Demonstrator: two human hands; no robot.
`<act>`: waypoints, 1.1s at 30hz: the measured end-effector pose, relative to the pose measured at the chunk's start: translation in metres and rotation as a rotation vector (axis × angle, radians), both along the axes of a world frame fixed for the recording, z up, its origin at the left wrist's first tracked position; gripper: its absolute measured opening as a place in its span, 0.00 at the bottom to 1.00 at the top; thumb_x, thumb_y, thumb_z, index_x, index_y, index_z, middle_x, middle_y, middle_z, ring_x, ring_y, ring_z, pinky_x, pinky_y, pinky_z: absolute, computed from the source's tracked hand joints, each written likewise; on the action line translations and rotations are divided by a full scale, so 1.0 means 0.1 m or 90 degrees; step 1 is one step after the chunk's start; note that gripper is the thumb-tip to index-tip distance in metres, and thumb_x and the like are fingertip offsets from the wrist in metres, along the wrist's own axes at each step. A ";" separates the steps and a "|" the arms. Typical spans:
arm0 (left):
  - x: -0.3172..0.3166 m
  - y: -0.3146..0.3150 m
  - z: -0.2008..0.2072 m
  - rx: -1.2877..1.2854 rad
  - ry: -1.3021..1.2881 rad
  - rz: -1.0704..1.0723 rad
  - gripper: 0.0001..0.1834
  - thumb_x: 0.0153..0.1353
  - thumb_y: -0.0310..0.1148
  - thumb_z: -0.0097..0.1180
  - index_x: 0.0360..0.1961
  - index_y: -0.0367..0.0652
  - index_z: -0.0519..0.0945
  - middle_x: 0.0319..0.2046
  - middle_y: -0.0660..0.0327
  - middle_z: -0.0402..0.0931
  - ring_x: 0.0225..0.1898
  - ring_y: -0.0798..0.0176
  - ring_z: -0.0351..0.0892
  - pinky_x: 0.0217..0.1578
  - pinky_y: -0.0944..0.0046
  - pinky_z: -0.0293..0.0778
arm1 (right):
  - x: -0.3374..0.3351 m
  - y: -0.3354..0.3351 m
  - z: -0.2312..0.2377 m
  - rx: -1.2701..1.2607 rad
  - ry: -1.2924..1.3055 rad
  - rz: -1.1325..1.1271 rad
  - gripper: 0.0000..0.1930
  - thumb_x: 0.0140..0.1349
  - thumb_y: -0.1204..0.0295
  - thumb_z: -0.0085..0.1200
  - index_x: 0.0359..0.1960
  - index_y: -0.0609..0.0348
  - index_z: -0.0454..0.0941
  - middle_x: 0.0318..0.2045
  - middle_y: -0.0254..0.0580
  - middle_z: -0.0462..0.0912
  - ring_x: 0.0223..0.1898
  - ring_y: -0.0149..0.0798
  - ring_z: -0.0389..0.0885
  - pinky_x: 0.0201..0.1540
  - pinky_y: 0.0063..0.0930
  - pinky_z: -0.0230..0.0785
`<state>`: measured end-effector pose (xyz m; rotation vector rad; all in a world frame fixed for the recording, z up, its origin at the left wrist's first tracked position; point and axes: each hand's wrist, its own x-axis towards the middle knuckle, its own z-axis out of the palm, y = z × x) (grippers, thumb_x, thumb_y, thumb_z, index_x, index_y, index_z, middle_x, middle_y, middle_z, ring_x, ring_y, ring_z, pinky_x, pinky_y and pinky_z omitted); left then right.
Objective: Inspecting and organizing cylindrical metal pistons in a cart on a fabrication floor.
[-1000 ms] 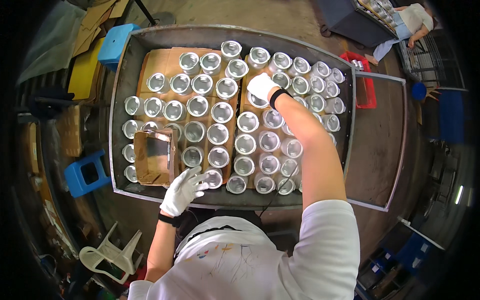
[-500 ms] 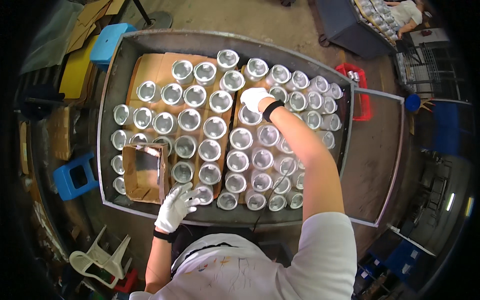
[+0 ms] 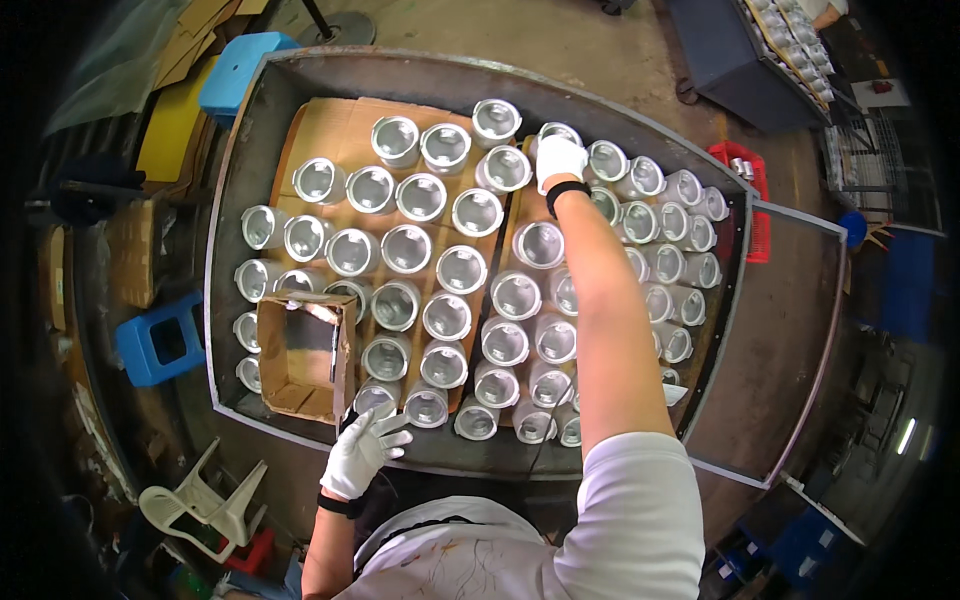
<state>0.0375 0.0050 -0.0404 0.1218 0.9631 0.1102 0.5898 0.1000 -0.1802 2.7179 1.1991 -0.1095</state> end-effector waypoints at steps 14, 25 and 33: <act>0.01 0.22 0.23 0.074 -0.134 -0.091 0.29 0.73 0.48 0.43 0.67 0.40 0.67 0.61 0.48 0.73 0.52 0.53 0.78 0.47 0.60 0.75 | -0.79 -1.28 1.59 0.336 0.649 -0.151 0.12 0.61 0.65 0.59 0.41 0.57 0.84 0.33 0.37 0.87 0.33 0.35 0.84 0.35 0.31 0.76; 0.51 0.36 0.40 0.084 -0.332 -0.311 0.31 0.74 0.54 0.40 0.64 0.40 0.67 0.44 0.48 0.80 0.34 0.62 0.80 0.31 0.66 0.75 | -2.91 -2.43 2.05 0.566 1.137 -0.394 0.08 0.70 0.73 0.46 0.42 0.55 0.79 0.30 0.29 0.78 0.29 0.25 0.75 0.29 0.17 0.67; 0.39 0.20 0.59 0.120 -0.367 -0.431 0.37 0.71 0.65 0.35 0.67 0.47 0.64 0.42 0.53 0.80 0.30 0.60 0.79 0.24 0.67 0.72 | -3.74 -2.66 1.73 0.512 0.854 -0.002 0.16 0.60 0.83 0.53 0.50 0.61 0.78 0.34 0.31 0.79 0.32 0.20 0.74 0.29 0.15 0.68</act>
